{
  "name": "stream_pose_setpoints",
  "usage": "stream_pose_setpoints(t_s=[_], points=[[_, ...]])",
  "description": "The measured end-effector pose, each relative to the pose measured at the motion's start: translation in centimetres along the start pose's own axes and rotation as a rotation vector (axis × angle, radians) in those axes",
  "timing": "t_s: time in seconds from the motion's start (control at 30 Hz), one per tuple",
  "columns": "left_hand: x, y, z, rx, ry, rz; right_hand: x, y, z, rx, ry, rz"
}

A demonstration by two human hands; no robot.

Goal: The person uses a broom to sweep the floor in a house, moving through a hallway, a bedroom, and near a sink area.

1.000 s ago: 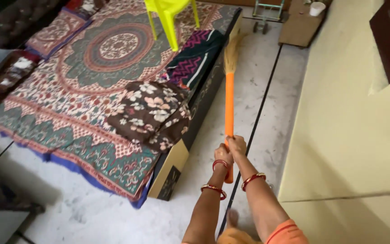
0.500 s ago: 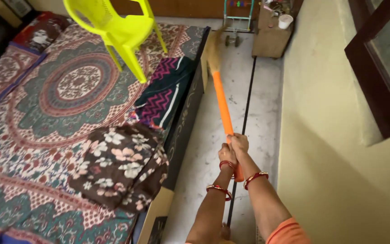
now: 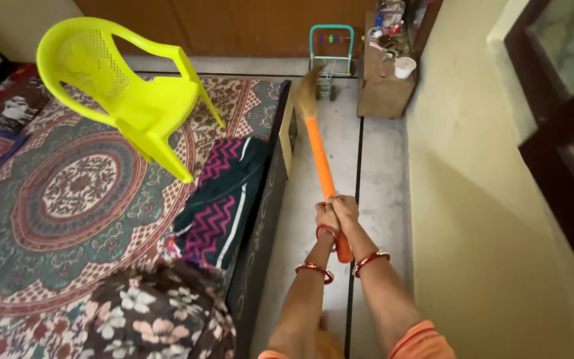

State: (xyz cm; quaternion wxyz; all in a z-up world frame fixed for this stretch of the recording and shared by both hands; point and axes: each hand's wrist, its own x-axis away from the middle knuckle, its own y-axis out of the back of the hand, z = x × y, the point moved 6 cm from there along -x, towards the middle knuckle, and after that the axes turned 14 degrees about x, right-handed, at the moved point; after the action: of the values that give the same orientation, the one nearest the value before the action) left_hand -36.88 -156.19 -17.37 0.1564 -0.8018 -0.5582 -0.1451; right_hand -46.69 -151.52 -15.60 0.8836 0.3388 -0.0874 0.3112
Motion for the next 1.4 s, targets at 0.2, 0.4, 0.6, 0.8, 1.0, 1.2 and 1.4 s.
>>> stream_pose_setpoints(t_s=[0.2, 0.4, 0.6, 0.8, 1.0, 1.2, 1.4], points=[[-8.9, -4.7, -4.1, -0.023, -0.065, 0.016, -9.6, -0.1, 4.6, -0.255, 0.039, 0.097], [-13.4, -10.3, -10.7, -0.025, -0.065, -0.013, -18.1, 1.8, 9.1, -0.464, -0.009, 0.208], [-21.7, -17.3, -14.6, 0.004, -0.188, -0.105, -29.4, 3.3, 13.4, -0.368, -0.062, 0.341], [-31.4, -22.7, -16.6, 0.106, -0.208, -0.199, -40.2, 2.7, 16.8, -0.385, -0.063, 0.494], [-41.2, -25.9, -16.8, 0.358, -0.148, -0.194, -48.6, 2.4, 22.3, -0.050, 0.065, 0.395], [-51.5, -28.8, -19.3, 0.579, -0.109, -0.176, -56.5, 1.8, 29.0, 0.266, 0.078, 0.311], [-61.6, -30.7, -24.8, 0.595, -0.139, -0.259, -65.9, -0.7, 35.9, 0.306, 0.090, 0.328]])
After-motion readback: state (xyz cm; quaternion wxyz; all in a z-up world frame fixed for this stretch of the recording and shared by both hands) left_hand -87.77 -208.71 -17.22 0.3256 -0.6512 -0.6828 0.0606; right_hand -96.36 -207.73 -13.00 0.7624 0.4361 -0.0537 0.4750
